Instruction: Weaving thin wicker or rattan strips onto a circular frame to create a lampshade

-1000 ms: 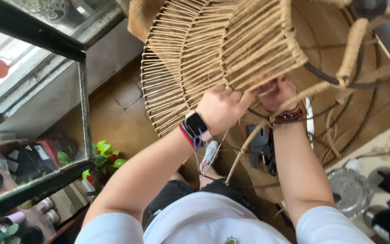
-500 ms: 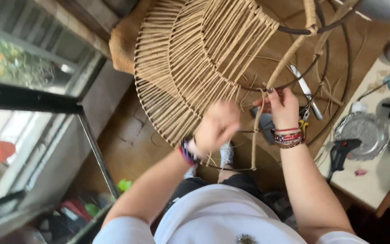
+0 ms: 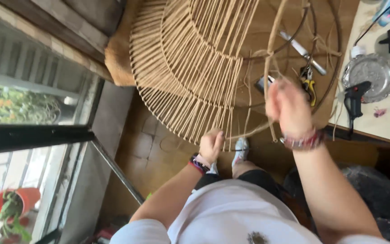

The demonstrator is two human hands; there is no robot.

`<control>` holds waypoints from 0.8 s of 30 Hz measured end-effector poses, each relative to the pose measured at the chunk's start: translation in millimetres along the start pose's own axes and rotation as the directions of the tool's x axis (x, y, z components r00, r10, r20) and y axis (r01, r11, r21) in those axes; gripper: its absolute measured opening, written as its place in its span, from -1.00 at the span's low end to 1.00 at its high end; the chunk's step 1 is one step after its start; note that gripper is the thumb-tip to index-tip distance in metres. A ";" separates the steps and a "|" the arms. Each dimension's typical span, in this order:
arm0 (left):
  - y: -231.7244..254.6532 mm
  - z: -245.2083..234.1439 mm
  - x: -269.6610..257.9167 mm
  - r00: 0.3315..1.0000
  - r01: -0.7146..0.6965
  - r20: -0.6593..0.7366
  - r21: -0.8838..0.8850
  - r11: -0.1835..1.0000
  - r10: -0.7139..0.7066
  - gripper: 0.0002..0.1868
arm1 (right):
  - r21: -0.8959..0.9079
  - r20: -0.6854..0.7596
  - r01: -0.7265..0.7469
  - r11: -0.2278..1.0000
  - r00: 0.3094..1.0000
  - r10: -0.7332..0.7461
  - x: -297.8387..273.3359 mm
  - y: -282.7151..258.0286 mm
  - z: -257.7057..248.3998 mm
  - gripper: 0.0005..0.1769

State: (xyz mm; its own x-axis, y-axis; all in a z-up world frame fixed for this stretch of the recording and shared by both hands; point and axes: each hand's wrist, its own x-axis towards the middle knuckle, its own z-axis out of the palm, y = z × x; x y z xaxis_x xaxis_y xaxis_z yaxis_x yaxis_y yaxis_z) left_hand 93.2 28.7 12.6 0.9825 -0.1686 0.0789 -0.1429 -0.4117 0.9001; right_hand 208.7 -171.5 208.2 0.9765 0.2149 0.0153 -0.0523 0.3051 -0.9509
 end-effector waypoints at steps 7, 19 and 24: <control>65.5 -6.0 15.6 0.820 0.568 0.350 -0.598 0.565 -0.454 -0.72 | -0.995 0.077 0.016 0.101 0.768 0.636 -128.2 112.2 -47.5 -0.72; 7.5 8.3 20.5 0.750 0.642 0.410 -0.260 0.721 -0.520 -0.50 | -0.793 0.305 -0.014 0.609 0.857 0.416 -93.3 109.8 -30.0 -0.77; 42.3 -22.5 37.6 0.836 0.388 0.229 0.396 0.832 -0.499 -0.41 | -0.070 0.060 -0.316 0.946 0.946 0.320 20.2 -6.5 15.5 -0.45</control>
State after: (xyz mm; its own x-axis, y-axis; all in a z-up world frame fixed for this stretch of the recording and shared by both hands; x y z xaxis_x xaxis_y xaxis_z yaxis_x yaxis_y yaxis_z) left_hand 126.8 25.2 63.2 0.8654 -0.1408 -0.4810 0.2149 -0.7627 0.6100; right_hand 225.6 -154.7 219.5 0.8943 0.3560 -0.2712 -0.3430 0.1561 -0.9263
